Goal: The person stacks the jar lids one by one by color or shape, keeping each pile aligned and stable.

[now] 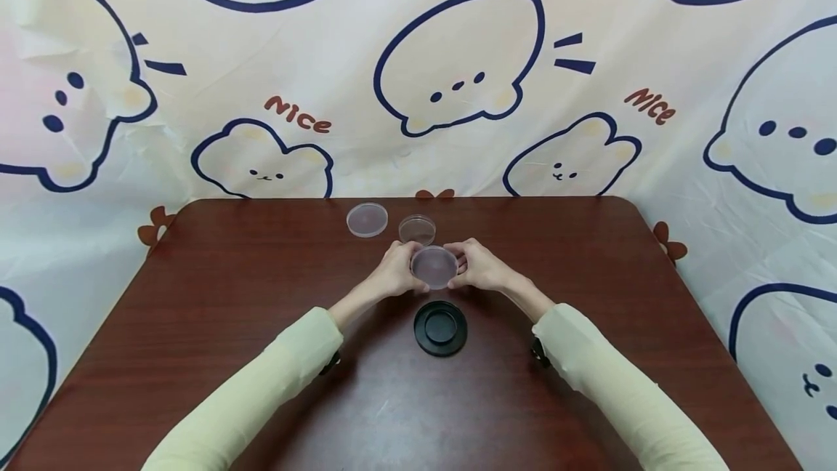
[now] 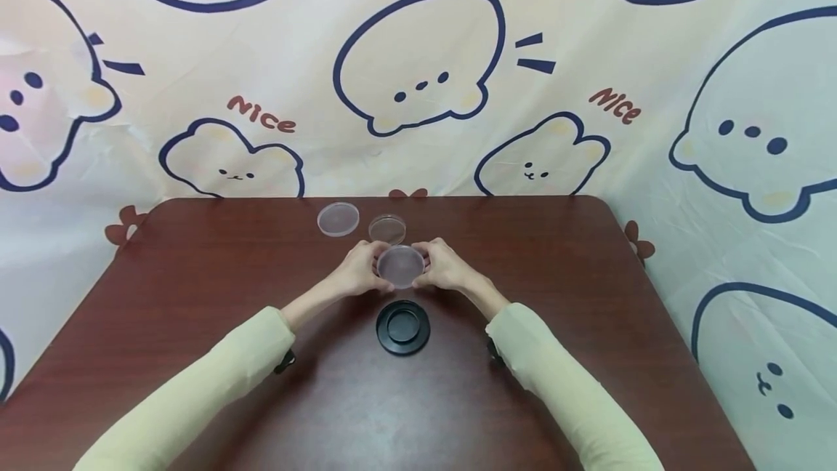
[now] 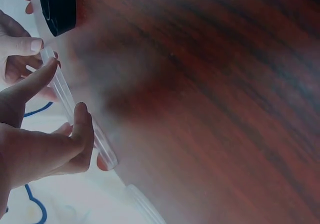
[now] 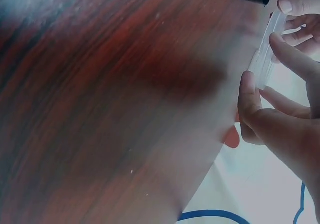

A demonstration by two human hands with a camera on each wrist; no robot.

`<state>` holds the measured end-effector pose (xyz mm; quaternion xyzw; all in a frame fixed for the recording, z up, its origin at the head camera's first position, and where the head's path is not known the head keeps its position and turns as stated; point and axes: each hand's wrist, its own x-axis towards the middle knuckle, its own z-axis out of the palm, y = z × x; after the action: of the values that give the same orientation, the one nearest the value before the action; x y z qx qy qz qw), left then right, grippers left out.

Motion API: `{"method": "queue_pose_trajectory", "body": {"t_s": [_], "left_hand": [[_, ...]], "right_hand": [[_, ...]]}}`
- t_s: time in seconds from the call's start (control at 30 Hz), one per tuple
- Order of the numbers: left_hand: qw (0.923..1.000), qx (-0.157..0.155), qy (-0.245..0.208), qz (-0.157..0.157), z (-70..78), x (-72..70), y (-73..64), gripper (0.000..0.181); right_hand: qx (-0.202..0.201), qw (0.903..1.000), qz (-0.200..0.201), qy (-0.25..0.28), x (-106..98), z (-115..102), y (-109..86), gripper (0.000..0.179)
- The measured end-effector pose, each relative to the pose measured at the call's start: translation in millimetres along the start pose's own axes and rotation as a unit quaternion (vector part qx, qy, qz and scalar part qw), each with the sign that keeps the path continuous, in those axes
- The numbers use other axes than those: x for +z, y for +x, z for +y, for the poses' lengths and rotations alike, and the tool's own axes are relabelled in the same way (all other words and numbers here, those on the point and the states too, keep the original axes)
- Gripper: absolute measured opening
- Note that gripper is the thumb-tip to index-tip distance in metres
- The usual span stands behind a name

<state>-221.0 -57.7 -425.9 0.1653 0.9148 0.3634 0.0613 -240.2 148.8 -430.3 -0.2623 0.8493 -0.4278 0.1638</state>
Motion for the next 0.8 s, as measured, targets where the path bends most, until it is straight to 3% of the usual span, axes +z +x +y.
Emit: {"method": "queue_pose_trajectory", "body": {"t_s": [0.17, 0.5, 0.8], "left_hand": [[0.9999, -0.009, 0.008, -0.001, -2.0, 2.7, 3.1, 0.068], [0.9989, -0.006, 0.034, -0.033, 0.0, 1.5, 8.8, 0.066], [0.9991, -0.019, 0.024, -0.029, -0.1, 5.7, 10.1, 0.067]], "right_hand": [[0.011, 0.9998, -0.007, 0.015, -1.2, 7.9, 2.2, 0.072], [0.007, 0.9989, -0.029, 0.036, -2.9, 13.3, 4.8, 0.072], [0.016, 0.9986, -0.026, 0.043, -5.6, 15.6, 4.7, 0.072]]}}
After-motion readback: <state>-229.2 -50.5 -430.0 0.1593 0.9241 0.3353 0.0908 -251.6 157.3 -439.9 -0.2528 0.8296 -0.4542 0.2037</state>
